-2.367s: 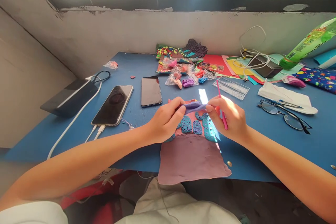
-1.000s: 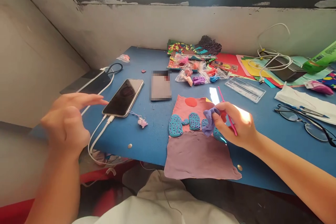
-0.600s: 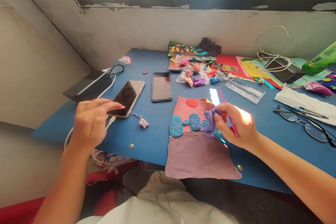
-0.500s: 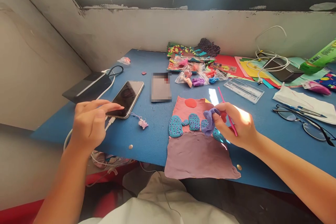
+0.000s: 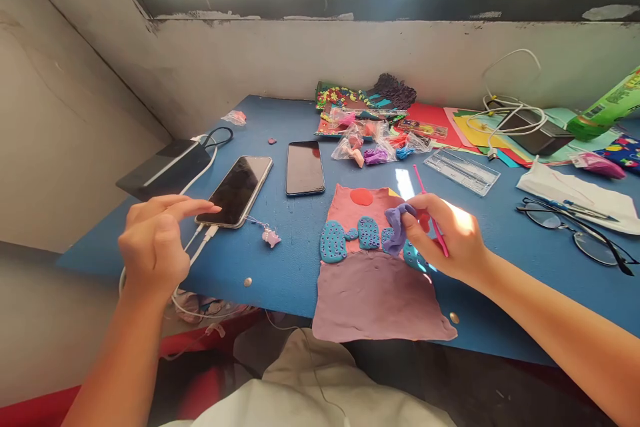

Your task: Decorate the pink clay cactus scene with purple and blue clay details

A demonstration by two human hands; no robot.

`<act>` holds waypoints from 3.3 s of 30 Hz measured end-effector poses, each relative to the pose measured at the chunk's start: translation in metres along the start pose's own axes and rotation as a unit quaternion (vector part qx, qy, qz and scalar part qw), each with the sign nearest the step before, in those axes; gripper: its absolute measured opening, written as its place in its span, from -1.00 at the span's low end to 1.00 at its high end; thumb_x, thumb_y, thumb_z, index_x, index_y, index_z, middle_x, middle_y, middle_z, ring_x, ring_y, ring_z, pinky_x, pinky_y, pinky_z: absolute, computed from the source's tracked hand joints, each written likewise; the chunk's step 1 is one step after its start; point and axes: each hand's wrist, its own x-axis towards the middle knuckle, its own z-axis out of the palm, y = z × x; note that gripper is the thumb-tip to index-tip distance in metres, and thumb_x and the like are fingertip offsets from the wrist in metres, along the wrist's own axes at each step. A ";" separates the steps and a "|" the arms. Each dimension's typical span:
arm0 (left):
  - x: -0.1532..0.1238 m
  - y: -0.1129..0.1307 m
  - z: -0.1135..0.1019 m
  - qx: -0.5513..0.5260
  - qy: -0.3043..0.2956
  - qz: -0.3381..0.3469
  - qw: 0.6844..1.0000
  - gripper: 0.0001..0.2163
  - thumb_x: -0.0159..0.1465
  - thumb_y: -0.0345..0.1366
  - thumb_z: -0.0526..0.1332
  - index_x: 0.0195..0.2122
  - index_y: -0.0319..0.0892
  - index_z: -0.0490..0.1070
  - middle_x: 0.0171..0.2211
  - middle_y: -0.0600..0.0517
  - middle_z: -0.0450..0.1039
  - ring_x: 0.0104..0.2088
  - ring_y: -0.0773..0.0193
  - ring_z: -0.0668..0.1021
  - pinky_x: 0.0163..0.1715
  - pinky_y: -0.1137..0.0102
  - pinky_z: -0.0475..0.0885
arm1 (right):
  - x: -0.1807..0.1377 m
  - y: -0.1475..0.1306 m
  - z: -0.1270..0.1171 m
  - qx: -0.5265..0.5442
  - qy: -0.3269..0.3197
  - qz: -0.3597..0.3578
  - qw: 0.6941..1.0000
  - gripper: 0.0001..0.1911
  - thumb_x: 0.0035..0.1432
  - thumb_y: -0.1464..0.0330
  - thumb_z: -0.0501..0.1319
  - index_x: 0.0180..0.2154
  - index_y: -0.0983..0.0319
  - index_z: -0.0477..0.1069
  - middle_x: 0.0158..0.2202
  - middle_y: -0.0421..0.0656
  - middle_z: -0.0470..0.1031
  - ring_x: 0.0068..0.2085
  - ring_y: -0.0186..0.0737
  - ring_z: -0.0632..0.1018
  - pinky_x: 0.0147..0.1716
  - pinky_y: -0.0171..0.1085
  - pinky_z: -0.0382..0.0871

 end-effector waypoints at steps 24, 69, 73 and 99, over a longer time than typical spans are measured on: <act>0.006 0.006 -0.004 -0.005 -0.123 -0.033 0.992 -0.54 0.33 -0.21 -0.19 -0.34 -0.12 0.52 -0.29 -0.03 0.54 -0.18 0.13 0.51 -0.13 0.21 0.33 | -0.001 0.000 0.001 -0.006 -0.007 -0.006 1.000 -0.95 0.22 0.44 0.09 -0.27 0.17 0.24 -0.60 -0.33 0.31 -0.63 -0.45 0.33 -0.65 -0.43 0.24; 0.000 0.003 0.000 -0.026 -0.061 -0.009 0.998 -0.53 0.35 -0.26 -0.16 -0.41 -0.19 0.55 -0.39 -0.08 0.54 -0.23 0.09 0.51 -0.12 0.17 0.23 | -0.001 0.001 0.004 -0.004 0.018 -0.019 1.000 -0.95 0.22 0.45 0.08 -0.24 0.20 0.24 -0.59 -0.33 0.32 -0.63 -0.48 0.33 -0.63 -0.47 0.26; 0.001 0.003 0.000 -0.025 -0.062 -0.005 0.998 -0.53 0.35 -0.26 -0.16 -0.41 -0.20 0.55 -0.40 -0.08 0.54 -0.24 0.09 0.51 -0.12 0.17 0.23 | -0.001 0.001 0.004 -0.003 0.011 -0.017 1.000 -0.95 0.22 0.45 0.08 -0.25 0.20 0.24 -0.59 -0.33 0.33 -0.62 -0.48 0.33 -0.63 -0.46 0.26; 0.001 0.004 -0.002 -0.026 -0.090 -0.037 0.995 -0.53 0.36 -0.21 -0.17 -0.36 -0.16 0.55 -0.34 -0.06 0.52 -0.17 0.12 0.49 -0.08 0.18 0.26 | 0.000 0.000 0.003 -0.006 0.003 -0.012 1.000 -0.94 0.22 0.44 0.07 -0.25 0.19 0.24 -0.57 -0.32 0.38 -0.63 -0.49 0.35 -0.63 -0.46 0.26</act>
